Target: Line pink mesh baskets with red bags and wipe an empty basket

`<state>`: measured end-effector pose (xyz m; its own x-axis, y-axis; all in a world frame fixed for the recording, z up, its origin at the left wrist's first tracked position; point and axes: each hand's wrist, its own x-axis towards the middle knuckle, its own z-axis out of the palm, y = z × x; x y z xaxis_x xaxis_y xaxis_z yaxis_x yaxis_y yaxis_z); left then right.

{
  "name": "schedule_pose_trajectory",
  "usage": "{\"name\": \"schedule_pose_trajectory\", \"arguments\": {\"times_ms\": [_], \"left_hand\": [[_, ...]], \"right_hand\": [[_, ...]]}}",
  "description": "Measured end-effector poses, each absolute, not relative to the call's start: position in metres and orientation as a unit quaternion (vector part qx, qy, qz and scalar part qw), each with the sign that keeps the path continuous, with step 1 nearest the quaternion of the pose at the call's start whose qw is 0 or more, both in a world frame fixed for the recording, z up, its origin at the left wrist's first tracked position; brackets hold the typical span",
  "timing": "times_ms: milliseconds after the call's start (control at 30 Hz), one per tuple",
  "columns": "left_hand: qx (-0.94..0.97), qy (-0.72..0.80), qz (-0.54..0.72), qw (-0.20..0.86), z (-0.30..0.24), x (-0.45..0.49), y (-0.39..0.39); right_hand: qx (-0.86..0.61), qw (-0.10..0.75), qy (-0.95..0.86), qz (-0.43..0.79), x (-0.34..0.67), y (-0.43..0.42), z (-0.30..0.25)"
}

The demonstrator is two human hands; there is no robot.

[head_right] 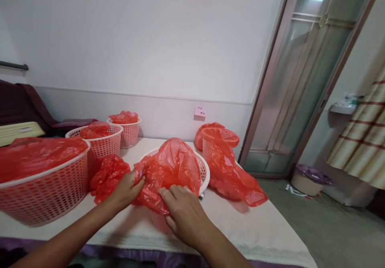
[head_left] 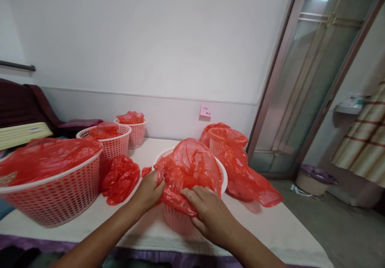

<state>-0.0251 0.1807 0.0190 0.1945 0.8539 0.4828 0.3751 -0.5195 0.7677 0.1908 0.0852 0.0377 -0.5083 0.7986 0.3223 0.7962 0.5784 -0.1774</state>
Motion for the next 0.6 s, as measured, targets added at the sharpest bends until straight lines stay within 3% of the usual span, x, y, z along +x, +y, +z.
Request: {"name": "schedule_pose_trajectory", "arguments": {"times_ms": [200, 467, 600], "left_hand": [[0.761, 0.409, 0.497, 0.075, -0.003, -0.040, 0.158], [0.774, 0.299, 0.545, -0.124, -0.031, -0.028, 0.116], [0.781, 0.250, 0.543, -0.181, -0.024, -0.012, 0.101]], "right_hand": [[-0.495, 0.124, -0.860, 0.014, 0.197, 0.060, 0.042], [-0.491, 0.093, -0.827, 0.258, 0.224, 0.052, 0.077], [-0.570, 0.136, -0.793, 0.167, 0.221, 0.078, 0.067]]}}
